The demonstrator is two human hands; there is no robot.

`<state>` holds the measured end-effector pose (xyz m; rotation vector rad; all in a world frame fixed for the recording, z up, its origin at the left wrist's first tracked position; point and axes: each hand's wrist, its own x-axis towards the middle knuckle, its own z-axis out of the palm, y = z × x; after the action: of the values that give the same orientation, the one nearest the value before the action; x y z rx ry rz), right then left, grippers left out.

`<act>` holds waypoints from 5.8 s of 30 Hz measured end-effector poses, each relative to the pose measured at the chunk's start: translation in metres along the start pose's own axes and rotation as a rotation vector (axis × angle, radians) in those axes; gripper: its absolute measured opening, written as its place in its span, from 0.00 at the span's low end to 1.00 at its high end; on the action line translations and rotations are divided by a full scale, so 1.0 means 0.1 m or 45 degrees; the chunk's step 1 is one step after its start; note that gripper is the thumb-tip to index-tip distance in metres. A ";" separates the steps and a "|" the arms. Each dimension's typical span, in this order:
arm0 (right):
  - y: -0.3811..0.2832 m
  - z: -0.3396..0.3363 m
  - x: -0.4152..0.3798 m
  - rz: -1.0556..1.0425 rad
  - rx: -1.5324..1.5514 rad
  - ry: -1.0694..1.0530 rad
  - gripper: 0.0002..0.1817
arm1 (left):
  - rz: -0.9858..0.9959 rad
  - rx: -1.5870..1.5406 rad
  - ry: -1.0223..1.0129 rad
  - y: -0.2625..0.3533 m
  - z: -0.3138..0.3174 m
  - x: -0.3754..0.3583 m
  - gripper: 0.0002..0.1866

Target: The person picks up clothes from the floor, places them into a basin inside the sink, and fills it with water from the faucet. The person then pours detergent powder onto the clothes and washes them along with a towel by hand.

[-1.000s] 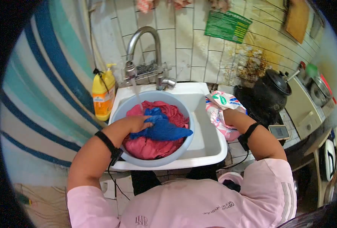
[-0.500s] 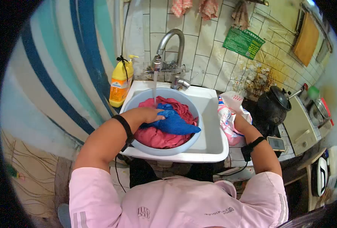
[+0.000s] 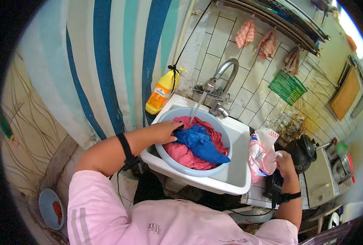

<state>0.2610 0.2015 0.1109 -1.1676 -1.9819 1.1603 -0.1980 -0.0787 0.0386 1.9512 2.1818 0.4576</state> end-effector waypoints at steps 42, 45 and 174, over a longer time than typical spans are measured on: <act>-1.73 3.11 1.44 -0.706 -0.852 -0.640 0.08 | 0.205 0.019 0.676 -0.04 0.27 -0.14 0.27; -1.80 3.14 1.40 -0.469 -0.772 -0.727 0.08 | 0.161 0.014 0.677 0.01 0.25 -0.15 0.27; -1.54 2.07 0.45 -1.231 -0.246 -0.471 0.17 | 0.175 -0.437 0.292 0.29 -0.01 0.38 0.48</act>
<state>0.0146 0.1211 0.1513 0.0408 -2.5027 0.6845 -0.1754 -0.0385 0.0519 1.9392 1.9315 1.0492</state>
